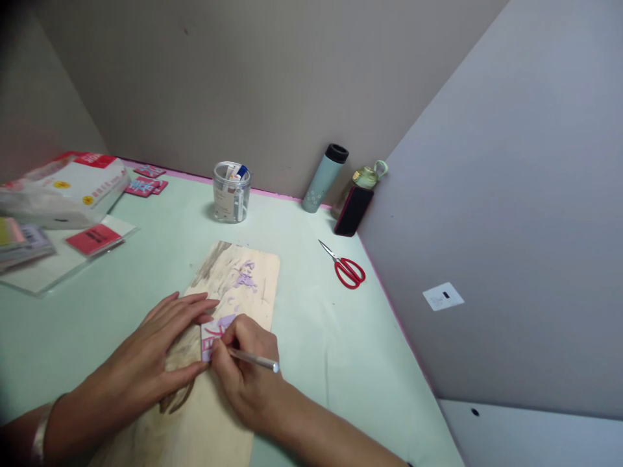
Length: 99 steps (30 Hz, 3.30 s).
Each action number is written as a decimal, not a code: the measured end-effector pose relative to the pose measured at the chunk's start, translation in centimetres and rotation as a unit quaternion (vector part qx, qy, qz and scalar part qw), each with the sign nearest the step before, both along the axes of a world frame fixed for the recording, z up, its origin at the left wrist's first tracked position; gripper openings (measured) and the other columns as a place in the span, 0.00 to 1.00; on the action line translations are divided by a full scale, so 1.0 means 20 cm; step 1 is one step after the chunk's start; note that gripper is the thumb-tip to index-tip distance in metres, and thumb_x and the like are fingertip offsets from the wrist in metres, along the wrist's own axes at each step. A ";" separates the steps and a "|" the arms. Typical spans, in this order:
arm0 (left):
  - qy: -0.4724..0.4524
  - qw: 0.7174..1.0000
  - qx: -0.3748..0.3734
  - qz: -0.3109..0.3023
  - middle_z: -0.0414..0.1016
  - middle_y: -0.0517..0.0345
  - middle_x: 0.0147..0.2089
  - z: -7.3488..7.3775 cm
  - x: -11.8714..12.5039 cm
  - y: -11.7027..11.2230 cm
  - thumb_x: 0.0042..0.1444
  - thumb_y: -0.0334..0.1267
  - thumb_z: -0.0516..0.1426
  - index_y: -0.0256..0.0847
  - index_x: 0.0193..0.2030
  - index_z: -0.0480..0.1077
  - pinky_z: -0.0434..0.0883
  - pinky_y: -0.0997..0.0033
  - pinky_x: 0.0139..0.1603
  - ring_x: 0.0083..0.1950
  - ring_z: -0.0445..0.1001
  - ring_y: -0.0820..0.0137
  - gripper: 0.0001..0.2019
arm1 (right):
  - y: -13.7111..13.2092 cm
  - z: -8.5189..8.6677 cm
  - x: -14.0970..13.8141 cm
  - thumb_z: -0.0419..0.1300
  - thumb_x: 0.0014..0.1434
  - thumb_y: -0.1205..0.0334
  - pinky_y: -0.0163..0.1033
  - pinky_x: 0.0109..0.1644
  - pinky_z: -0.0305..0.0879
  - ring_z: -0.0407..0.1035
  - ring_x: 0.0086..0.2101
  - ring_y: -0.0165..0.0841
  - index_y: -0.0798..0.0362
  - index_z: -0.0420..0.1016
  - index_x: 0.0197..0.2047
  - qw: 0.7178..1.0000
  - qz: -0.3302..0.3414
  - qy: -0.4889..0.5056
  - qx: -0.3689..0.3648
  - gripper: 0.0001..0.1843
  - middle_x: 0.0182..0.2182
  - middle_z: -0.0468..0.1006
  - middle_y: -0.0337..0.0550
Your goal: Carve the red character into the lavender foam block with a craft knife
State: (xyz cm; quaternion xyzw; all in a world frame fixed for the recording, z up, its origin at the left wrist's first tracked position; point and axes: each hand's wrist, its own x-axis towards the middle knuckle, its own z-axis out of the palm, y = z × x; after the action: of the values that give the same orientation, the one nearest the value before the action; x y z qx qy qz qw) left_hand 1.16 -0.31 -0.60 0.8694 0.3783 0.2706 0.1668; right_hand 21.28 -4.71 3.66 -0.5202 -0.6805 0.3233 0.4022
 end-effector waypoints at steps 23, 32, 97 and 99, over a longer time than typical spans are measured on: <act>-0.003 1.000 -0.017 -0.004 0.68 0.52 0.70 0.01 0.00 0.00 0.66 0.44 0.60 0.51 0.73 0.51 0.53 0.43 0.78 0.74 0.63 0.55 0.33 | 0.00 -0.03 0.00 0.56 0.68 0.62 0.36 0.31 0.52 0.57 0.26 0.28 0.50 0.60 0.30 1.000 -0.022 0.017 -0.002 0.13 0.24 0.64 0.33; -0.012 1.000 -0.015 0.000 0.71 0.51 0.68 0.02 0.00 0.00 0.65 0.45 0.60 0.51 0.73 0.53 0.56 0.42 0.77 0.73 0.66 0.53 0.32 | 0.00 0.00 0.00 0.55 0.68 0.64 0.36 0.32 0.52 0.57 0.26 0.28 0.49 0.59 0.32 1.000 0.003 -0.010 0.017 0.12 0.25 0.64 0.33; 0.004 1.000 0.018 0.006 0.75 0.56 0.50 0.03 -0.04 0.03 0.62 0.44 0.63 0.47 0.56 0.63 0.48 0.42 0.76 0.68 0.68 0.54 0.20 | -0.01 -0.05 0.00 0.58 0.66 0.65 0.32 0.28 0.51 0.55 0.23 0.26 0.50 0.61 0.31 0.998 -0.025 -0.021 0.055 0.13 0.24 0.63 0.31; 0.000 1.000 0.019 0.010 0.75 0.56 0.49 0.04 -0.03 0.03 0.61 0.44 0.63 0.47 0.55 0.63 0.48 0.42 0.76 0.67 0.68 0.54 0.19 | -0.01 -0.04 0.00 0.58 0.67 0.65 0.33 0.28 0.51 0.55 0.24 0.26 0.50 0.61 0.31 0.998 -0.027 -0.024 0.050 0.12 0.24 0.63 0.31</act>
State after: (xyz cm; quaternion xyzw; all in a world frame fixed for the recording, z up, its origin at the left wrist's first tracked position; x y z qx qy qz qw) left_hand 0.47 0.29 0.10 0.8687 0.3819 0.2789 0.1476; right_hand 21.23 -5.00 2.78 -0.5253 -0.6911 0.2649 0.4199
